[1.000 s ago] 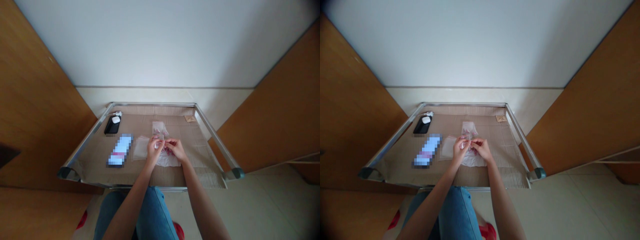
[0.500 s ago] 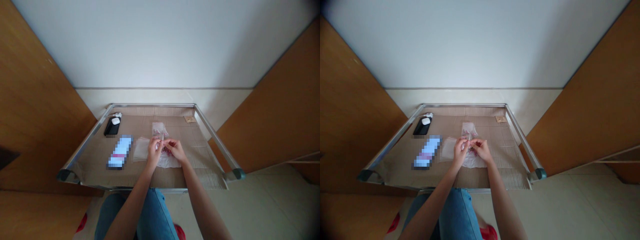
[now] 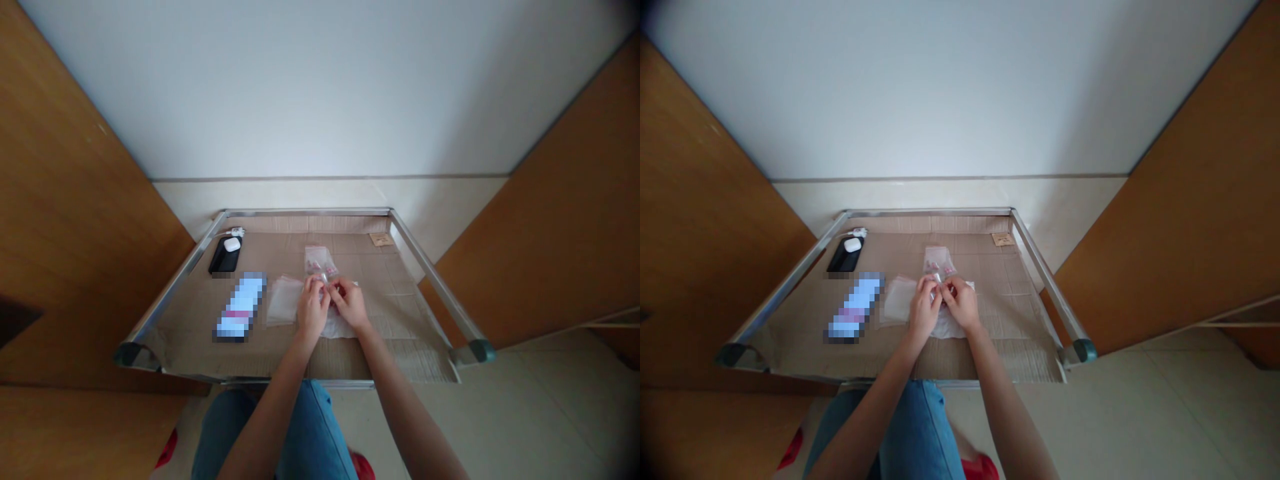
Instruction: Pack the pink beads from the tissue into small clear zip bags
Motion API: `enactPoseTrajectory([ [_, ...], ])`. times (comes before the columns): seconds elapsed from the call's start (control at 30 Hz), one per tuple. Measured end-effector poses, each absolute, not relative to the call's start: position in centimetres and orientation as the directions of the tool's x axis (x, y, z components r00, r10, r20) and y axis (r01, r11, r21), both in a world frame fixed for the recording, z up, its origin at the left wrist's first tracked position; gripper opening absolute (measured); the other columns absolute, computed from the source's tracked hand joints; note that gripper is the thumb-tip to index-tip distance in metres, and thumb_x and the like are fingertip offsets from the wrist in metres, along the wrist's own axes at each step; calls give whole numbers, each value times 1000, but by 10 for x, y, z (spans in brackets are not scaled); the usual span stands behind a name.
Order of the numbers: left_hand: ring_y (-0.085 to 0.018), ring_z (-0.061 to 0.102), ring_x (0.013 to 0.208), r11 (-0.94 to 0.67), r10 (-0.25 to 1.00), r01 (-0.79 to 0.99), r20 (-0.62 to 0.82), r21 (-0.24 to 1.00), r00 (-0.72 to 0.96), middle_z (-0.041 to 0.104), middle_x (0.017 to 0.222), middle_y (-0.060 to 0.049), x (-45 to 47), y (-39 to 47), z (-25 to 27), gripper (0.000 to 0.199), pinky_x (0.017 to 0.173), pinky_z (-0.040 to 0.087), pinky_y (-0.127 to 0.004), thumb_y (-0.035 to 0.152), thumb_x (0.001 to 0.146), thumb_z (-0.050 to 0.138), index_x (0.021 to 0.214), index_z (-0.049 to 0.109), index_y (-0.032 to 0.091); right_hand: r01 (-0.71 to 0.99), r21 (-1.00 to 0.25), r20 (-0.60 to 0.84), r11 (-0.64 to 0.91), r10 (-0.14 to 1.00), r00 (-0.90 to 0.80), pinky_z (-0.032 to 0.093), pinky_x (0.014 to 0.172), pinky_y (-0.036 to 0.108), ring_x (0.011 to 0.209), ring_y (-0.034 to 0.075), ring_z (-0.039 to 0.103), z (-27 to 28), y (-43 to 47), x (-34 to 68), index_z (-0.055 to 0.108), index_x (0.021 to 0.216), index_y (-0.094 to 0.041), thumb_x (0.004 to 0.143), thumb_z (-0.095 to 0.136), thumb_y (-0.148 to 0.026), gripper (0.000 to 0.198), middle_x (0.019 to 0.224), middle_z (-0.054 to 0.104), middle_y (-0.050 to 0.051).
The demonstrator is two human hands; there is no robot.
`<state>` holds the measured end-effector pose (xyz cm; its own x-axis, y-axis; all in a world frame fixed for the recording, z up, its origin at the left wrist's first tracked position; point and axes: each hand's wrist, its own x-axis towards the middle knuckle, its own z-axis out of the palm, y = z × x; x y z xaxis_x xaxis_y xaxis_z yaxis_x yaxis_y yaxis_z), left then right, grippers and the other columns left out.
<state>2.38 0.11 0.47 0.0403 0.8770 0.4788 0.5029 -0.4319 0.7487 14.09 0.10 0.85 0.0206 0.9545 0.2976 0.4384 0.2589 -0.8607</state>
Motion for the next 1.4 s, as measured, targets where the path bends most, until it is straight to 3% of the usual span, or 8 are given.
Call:
enactPoseTrajectory([
  [0.23,-19,54,96,-387,880,579,476,717,-1,52,105,-6,23,0,2,9,81,43,-32,12,79,45,77,49,20,681,-706,374,195,919,125,34,55,23,56,13,52,11,2,142,58,77,-19,81,45,-30,18,68,61,2],
  [0.5,-17,52,100,-435,853,512,521,740,-27,49,104,-6,23,-1,5,10,87,40,-30,15,84,43,76,48,19,714,-700,342,-1,877,336,29,52,23,52,13,50,9,4,146,60,70,-18,78,48,-33,21,62,60,2],
  [0.57,-17,51,102,-436,852,498,523,749,-40,48,105,-7,22,0,5,10,88,40,-31,16,85,43,77,49,19,677,-736,321,20,890,323,30,51,23,50,12,49,9,5,146,60,69,-18,76,50,-33,19,60,60,1],
  [0.7,-18,49,104,-423,845,476,525,771,-99,48,103,-7,21,4,0,7,91,39,-33,19,85,46,79,50,20,502,-839,352,208,912,211,38,53,22,51,10,50,7,7,146,58,82,-19,73,52,-26,13,74,61,0],
  [0.8,-18,48,103,-430,846,467,525,772,-89,48,101,-6,21,6,-2,7,90,39,-33,20,85,46,79,51,20,447,-842,388,302,914,114,41,55,22,58,11,52,4,10,147,60,77,-19,71,49,-18,12,84,59,3],
  [1.0,-18,50,99,-451,846,439,529,777,-68,49,98,-5,23,3,2,8,90,39,-34,21,84,47,79,53,20,464,-826,353,320,935,-17,42,80,29,89,17,56,4,10,147,68,88,-21,81,42,-21,27,96,59,5],
  [1.2,-17,53,94,-455,865,272,493,848,-90,55,94,-5,20,5,1,9,86,43,-32,26,83,51,87,54,19,503,-822,308,268,951,-3,42,60,25,59,12,53,9,8,146,66,92,-20,79,53,-46,32,91,61,5],
  [1.4,-18,58,92,-422,900,136,432,896,-58,61,95,-7,20,6,-2,18,85,46,-32,31,84,49,93,57,18,498,-827,326,261,944,46,40,60,24,65,14,53,2,12,147,63,85,-18,78,54,-47,31,77,63,3],
])
